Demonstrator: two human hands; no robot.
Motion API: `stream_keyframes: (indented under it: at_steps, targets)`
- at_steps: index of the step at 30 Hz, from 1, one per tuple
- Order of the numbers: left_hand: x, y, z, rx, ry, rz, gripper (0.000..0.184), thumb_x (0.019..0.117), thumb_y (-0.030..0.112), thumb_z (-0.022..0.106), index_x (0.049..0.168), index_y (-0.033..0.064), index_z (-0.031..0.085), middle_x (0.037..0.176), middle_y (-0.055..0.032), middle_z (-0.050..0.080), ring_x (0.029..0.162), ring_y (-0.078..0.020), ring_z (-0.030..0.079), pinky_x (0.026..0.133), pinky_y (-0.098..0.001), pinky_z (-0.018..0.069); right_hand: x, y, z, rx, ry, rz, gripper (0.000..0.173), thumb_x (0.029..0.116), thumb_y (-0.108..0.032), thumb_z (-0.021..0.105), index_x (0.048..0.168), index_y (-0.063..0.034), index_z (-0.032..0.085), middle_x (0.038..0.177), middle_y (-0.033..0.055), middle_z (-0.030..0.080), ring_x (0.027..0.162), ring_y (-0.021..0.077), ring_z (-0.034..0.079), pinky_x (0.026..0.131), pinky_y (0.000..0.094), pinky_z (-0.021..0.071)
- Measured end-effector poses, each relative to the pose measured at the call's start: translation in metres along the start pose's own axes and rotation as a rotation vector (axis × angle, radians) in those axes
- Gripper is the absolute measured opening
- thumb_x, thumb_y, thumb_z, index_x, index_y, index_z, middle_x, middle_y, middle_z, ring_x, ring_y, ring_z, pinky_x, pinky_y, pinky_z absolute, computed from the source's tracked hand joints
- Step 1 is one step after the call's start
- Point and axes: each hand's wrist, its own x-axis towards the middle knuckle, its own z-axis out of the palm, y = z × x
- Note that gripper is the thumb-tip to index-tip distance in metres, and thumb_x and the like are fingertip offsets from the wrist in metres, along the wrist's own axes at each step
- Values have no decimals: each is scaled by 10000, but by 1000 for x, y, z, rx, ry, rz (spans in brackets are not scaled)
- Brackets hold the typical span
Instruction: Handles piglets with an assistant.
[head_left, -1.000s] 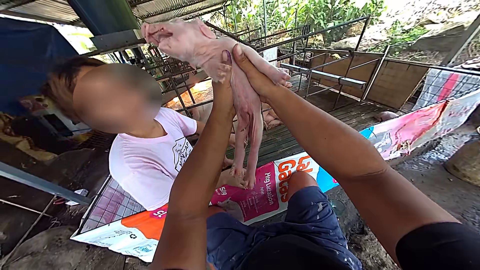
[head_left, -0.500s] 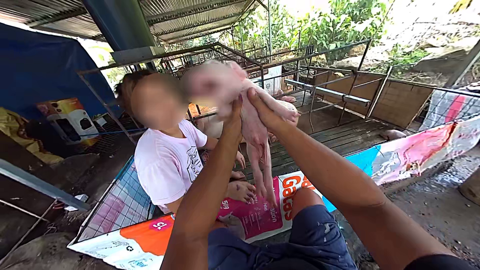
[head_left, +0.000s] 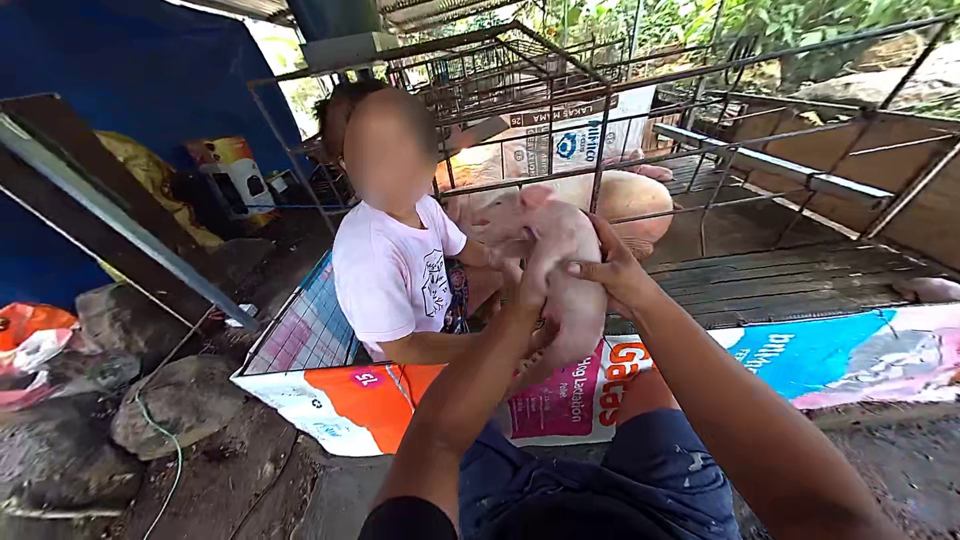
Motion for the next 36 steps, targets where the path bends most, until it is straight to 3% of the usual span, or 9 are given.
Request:
stream_keyframes:
  at_steps: [5,12,14,16,20,23,27,30,36]
  targets:
    - [26,-51,17,-113,-383,-90,718,1081,566,123,1455,76,492,1310,-138,633,1188,-160,614,1030,-392,509,-24,31,-10,178,203,102,857,681,-37,784,1452,-118,419,1175,124,677,994,225,710,836,423,629]
    - [37,-5,-16,305,-490,-20,430,998,300,665,1376,106,596,1154,-115,694,915,-171,673,793,-380,574,-32,33,-28,309,362,-97,806,608,-44,891,1333,-78,542,1095,135,701,964,236,714,834,453,627]
    - [40,-20,-39,73,-542,99,715,889,199,780,1510,98,439,1343,-105,628,1114,-182,657,913,-387,583,-31,27,-25,244,382,-130,818,613,-31,899,1346,-83,540,1125,148,696,984,252,714,830,462,631]
    - [36,-34,-63,-261,-615,111,821,828,357,807,1499,109,402,1453,-90,568,1268,-213,593,1031,-403,526,-27,23,-23,105,389,-145,873,601,-39,907,1389,-107,538,1174,139,688,1023,248,708,836,457,635]
    - [29,-60,-65,-476,-475,-41,1010,791,885,500,1355,50,559,1251,-106,682,1138,-204,657,981,-388,548,-17,32,-16,-248,336,-194,945,583,-122,932,1440,-140,533,1243,100,676,1084,199,685,893,422,616]
    - [28,-69,-61,-819,-412,-67,1067,816,943,210,1361,127,628,1324,-117,664,1184,-248,644,982,-451,545,-13,36,-8,-362,298,-207,943,592,-170,930,1447,-140,536,1249,87,676,1088,178,681,910,409,608]
    - [16,-87,-58,-1114,-434,-57,1027,778,937,360,1322,117,655,1393,-150,614,1260,-305,593,1029,-496,502,-17,44,-1,-369,339,-190,933,593,-192,916,1443,-121,538,1242,79,680,1087,144,679,911,367,603]
    - [14,-100,-71,-1098,-548,-63,1259,700,1022,224,1437,54,547,1529,-187,498,1397,-336,500,1103,-488,462,-22,50,-1,-376,343,-207,930,589,-195,907,1440,-106,541,1251,87,676,1090,148,677,918,367,598]
    - [17,-22,-65,-233,-379,-261,467,1062,411,486,1353,47,522,1088,-95,667,939,-167,667,857,-364,576,-37,46,20,-596,328,-198,887,657,-300,906,1447,-106,552,1275,129,658,1128,208,660,958,440,573]
